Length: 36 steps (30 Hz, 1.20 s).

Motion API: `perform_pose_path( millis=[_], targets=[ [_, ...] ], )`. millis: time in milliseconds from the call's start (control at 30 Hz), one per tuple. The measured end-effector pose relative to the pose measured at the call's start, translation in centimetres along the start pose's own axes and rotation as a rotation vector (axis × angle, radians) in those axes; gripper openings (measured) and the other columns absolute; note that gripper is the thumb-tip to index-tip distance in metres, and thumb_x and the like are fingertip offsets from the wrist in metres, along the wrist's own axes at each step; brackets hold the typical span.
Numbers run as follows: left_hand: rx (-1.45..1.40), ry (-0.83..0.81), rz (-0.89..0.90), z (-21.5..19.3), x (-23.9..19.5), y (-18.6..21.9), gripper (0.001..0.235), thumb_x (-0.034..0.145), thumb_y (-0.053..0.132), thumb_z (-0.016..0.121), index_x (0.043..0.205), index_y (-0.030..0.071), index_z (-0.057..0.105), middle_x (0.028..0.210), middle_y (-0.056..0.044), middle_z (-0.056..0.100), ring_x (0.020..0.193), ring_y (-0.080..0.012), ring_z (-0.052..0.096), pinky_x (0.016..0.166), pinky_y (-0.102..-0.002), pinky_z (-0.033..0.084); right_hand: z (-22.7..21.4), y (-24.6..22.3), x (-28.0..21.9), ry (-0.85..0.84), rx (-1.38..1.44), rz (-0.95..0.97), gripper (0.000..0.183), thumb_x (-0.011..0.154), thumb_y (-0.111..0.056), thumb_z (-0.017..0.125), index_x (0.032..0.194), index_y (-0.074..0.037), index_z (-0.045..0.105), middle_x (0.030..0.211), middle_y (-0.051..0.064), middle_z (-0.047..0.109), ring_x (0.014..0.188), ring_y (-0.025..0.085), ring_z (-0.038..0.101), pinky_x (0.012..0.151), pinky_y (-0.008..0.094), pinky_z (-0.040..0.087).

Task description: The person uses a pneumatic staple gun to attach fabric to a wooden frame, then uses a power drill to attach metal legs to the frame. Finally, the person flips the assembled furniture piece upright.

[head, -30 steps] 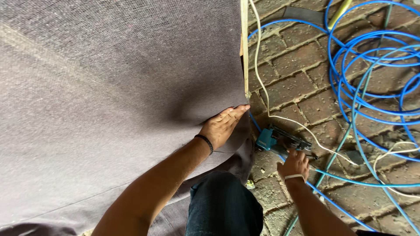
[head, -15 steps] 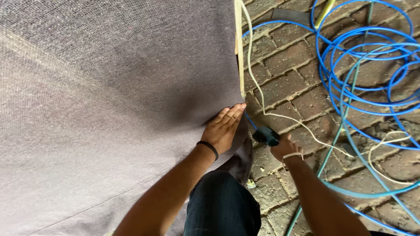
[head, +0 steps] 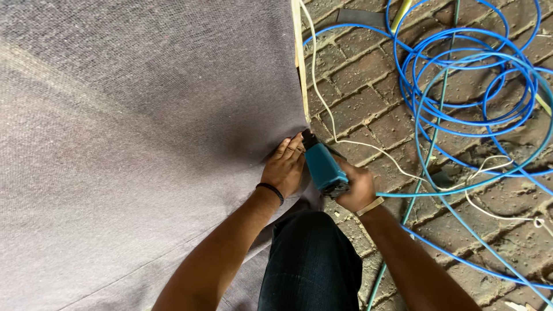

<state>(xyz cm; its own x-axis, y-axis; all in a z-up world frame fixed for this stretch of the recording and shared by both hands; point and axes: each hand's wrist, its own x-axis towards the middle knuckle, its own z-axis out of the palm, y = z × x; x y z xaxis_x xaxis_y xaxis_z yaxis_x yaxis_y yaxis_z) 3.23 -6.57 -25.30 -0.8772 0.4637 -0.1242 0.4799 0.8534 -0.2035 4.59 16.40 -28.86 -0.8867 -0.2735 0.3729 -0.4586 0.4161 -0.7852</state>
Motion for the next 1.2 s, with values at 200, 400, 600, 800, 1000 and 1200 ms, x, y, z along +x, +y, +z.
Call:
perform_pose_path(
  millis=[200,400,600,800,1000,1200],
  targets=[
    [-0.042,0.148,-0.001,-0.5,-0.4,0.2,0.064,0.086,0.028,0.06,0.141,-0.005,0.052,0.161,-0.014,0.04,0.155,-0.0242,0.022,0.126,-0.04,0.015,0.8,-2.1,1.1,0.051,-0.035,-0.026,0.071,0.06,0.004,0.072,0.131,0.001,0.065,0.102,0.024,0.077,0.084,0.029,0.079,0.076,0.038,0.064],
    [-0.185,0.122,0.134,-1.5,-1.0,-1.3,0.072,0.079,0.032,0.072,0.14,-0.001,0.054,0.157,-0.017,0.041,0.151,-0.0287,0.026,0.126,-0.046,0.012,0.6,-1.9,1.3,-0.002,-0.105,0.03,0.073,0.06,0.01,0.066,0.133,-0.001,0.065,0.098,0.022,0.077,0.072,0.026,0.078,0.062,0.035,0.061],
    [-0.225,0.201,0.233,-1.7,-2.2,-3.1,0.064,0.078,0.026,0.073,0.137,0.004,0.062,0.152,-0.01,0.053,0.151,-0.0227,0.035,0.129,-0.044,0.016,1.1,-1.8,0.9,-0.018,-0.213,0.049,0.075,0.061,-0.002,0.077,0.135,-0.007,0.065,0.081,0.016,0.077,0.061,0.022,0.076,0.056,0.034,0.062],
    [-0.203,-0.132,0.175,-7.4,-4.3,-4.6,0.026,0.104,0.028,0.06,0.125,0.017,0.07,0.13,-0.001,0.069,0.134,-0.0169,0.057,0.131,-0.036,0.034,0.8,-2.5,1.2,-0.007,-0.242,0.072,0.07,0.059,-0.016,0.083,0.128,-0.016,0.066,0.091,0.016,0.077,0.076,0.031,0.076,0.069,0.041,0.062],
    [0.259,0.904,0.321,-24.4,-4.5,-8.3,0.033,0.101,0.024,0.06,0.127,0.014,0.076,0.136,-0.007,0.065,0.136,-0.0242,0.053,0.123,-0.041,0.03,-0.2,-4.1,1.5,-0.009,-0.231,0.094,0.077,0.056,-0.013,0.078,0.132,-0.017,0.065,0.096,0.019,0.076,0.083,0.034,0.076,0.075,0.043,0.063],
    [0.722,0.733,0.405,-37.1,-2.1,-8.8,0.024,0.097,0.023,0.058,0.104,0.011,0.077,0.11,-0.003,0.069,0.128,-0.0231,0.059,0.129,-0.045,0.022,-4.1,-7.7,4.2,-0.01,-0.247,0.111,0.081,0.057,-0.009,0.074,0.137,-0.017,0.063,0.093,0.021,0.077,0.078,0.033,0.077,0.076,0.041,0.063]
  ],
)
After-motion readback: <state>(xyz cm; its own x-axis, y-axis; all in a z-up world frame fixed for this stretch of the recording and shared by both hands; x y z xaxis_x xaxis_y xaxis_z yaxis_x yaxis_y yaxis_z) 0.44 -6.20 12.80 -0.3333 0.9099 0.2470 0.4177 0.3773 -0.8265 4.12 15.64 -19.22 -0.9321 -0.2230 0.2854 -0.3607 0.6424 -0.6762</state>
